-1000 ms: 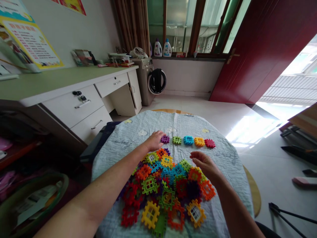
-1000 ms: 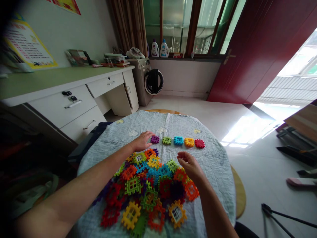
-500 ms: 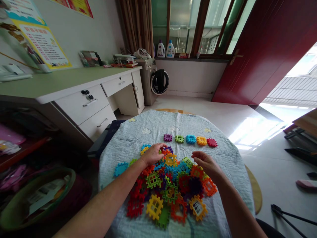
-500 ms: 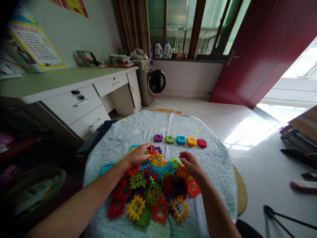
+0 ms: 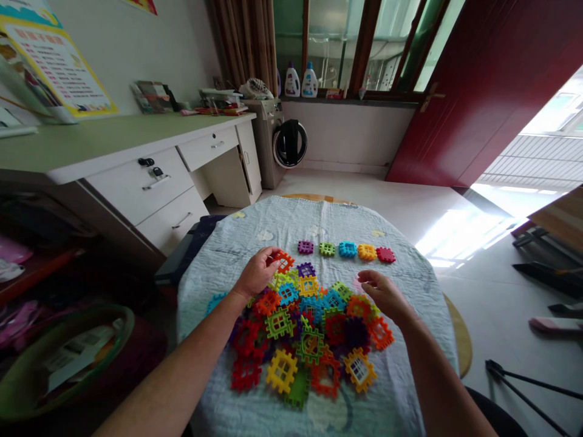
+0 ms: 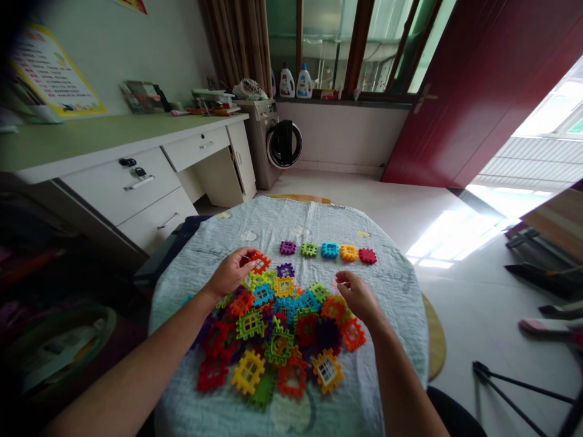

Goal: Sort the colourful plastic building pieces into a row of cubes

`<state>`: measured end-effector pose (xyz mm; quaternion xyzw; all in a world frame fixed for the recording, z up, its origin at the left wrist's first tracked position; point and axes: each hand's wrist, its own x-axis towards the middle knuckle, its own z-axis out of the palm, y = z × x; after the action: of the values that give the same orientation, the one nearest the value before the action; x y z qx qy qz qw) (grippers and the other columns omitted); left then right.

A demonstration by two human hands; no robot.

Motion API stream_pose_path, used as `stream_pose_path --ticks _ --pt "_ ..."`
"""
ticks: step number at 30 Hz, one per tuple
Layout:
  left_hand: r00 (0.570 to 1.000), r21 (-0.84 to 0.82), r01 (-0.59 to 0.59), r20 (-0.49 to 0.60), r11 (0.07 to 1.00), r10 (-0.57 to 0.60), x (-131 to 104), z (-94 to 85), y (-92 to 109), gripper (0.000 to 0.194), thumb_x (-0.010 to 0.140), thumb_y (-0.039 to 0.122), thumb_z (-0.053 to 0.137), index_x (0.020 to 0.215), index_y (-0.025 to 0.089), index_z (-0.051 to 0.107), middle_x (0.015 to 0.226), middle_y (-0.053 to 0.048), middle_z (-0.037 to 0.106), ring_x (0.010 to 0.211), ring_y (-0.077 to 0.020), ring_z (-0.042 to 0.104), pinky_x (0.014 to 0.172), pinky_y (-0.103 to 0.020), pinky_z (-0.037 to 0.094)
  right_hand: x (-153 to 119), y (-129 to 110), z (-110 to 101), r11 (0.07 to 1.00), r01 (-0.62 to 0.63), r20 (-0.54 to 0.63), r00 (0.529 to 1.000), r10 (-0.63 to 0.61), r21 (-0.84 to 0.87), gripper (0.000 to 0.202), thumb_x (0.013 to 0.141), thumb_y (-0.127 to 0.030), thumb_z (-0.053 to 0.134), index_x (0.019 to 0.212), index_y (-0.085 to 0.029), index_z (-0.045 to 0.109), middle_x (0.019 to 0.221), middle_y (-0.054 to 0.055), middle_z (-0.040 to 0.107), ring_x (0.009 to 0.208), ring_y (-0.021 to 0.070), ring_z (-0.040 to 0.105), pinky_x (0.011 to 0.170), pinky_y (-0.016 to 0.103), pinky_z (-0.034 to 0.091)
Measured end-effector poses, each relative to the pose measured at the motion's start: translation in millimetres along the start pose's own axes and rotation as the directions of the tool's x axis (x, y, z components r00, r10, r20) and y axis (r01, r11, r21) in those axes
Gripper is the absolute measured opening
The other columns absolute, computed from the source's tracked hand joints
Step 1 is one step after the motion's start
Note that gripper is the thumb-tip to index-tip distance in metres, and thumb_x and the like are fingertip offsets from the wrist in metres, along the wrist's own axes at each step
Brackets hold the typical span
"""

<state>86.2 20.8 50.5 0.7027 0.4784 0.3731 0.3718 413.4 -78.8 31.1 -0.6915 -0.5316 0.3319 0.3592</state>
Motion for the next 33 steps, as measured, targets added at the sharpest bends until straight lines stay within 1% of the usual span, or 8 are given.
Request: stream_pose_path --ticks 6,11,15,19,25,27,31,33 --pt "0.984 -0.113 0.110 -0.129 0.988 -0.124 -5 -13.7 -7 0.039 0.074 0.031 0.056 0.110 0.017 0.059 0.090 -0.001 0.061 0.078 -0.0136 0.059 0.071 -0.026 0.053 -5 1 -10 0.979 0.090 0.119 0.991 -0.069 -0.181 0.020 0.067 -0.033 0.063 0.082 -0.021 0.070 0.077 0.003 0.068 0.070 0.0179 0.058 0.067 0.032 0.045" --pt "0.980 -0.160 0.148 -0.111 0.976 -0.166 -10 -15.3 -13 0.043 0.071 0.033 0.059 0.110 0.017 0.058 0.089 -0.002 0.061 0.080 -0.0150 0.060 0.073 -0.028 0.053 -11 -2 -4 0.948 0.167 0.199 0.973 -0.115 -0.269 0.021 0.059 -0.027 0.072 0.079 -0.024 0.071 0.080 0.001 0.065 0.073 0.0172 0.055 0.067 0.029 0.042" --pt "0.986 -0.160 0.160 -0.020 0.974 -0.165 -17 -10.3 -13 0.047 0.067 0.033 0.065 0.111 0.017 0.058 0.092 -0.003 0.063 0.085 -0.0164 0.062 0.078 -0.031 0.053 -11 -2 0 0.939 0.203 0.213 0.966 -0.145 -0.278 0.015 0.063 -0.021 0.065 0.077 -0.022 0.069 0.079 0.001 0.062 0.074 0.0164 0.055 0.067 0.028 0.040" --pt "0.983 -0.075 0.177 0.061 0.981 -0.172 -23 -4.3 -15 0.047 0.066 0.027 0.064 0.112 0.017 0.060 0.098 -0.005 0.065 0.091 -0.0178 0.064 0.085 -0.033 0.053 -7 -3 5 0.928 0.222 0.186 0.968 -0.171 -0.300 0.008 0.068 -0.019 0.058 0.071 -0.021 0.065 0.073 0.001 0.060 0.070 0.0162 0.053 0.066 0.029 0.038" --pt "0.987 0.061 0.157 -0.054 0.986 -0.154 -26 -5.2 -22 0.041 0.069 0.019 0.056 0.109 0.020 0.061 0.106 -0.004 0.068 0.095 -0.0189 0.064 0.095 -0.037 0.049 -1 -2 10 0.949 0.174 -0.008 0.983 -0.182 -0.263 0.019 0.077 -0.028 0.055 0.090 -0.020 0.066 0.083 0.005 0.064 0.075 0.0183 0.057 0.072 0.033 0.044" --pt "0.981 -0.026 0.188 -0.050 0.982 -0.189 -27 -7.4 -21 0.042 0.070 0.022 0.057 0.112 0.019 0.059 0.104 -0.005 0.068 0.088 -0.0186 0.065 0.088 -0.036 0.052 -2 -1 9 0.951 0.187 -0.015 0.980 -0.197 -0.247 0.026 0.078 -0.033 0.057 0.100 -0.020 0.065 0.091 0.006 0.066 0.080 0.0197 0.059 0.076 0.034 0.046" --pt "0.965 -0.266 0.258 0.031 0.929 -0.259 -30 -10.4 -13 0.047 0.068 0.029 0.064 0.113 0.017 0.057 0.102 -0.006 0.068 0.086 -0.0188 0.066 0.079 -0.033 0.054 -9 -1 6 0.897 0.249 0.138 0.967 -0.212 -0.365 0.047 0.072 -0.041 0.068 0.113 -0.019 0.063 0.107 0.009 0.065 0.099 0.0251 0.058 0.089 0.039 0.044" --pt "0.956 -0.335 0.289 0.059 0.897 -0.286 -33 -10.6 -7 0.049 0.065 0.030 0.067 0.112 0.016 0.057 0.101 -0.006 0.068 0.085 -0.0184 0.066 0.077 -0.032 0.054 -11 -2 6 0.852 0.256 0.197 0.963 -0.184 -0.457 0.046 0.071 -0.041 0.068 0.111 -0.018 0.064 0.108 0.010 0.064 0.101 0.0262 0.057 0.090 0.038 0.043"
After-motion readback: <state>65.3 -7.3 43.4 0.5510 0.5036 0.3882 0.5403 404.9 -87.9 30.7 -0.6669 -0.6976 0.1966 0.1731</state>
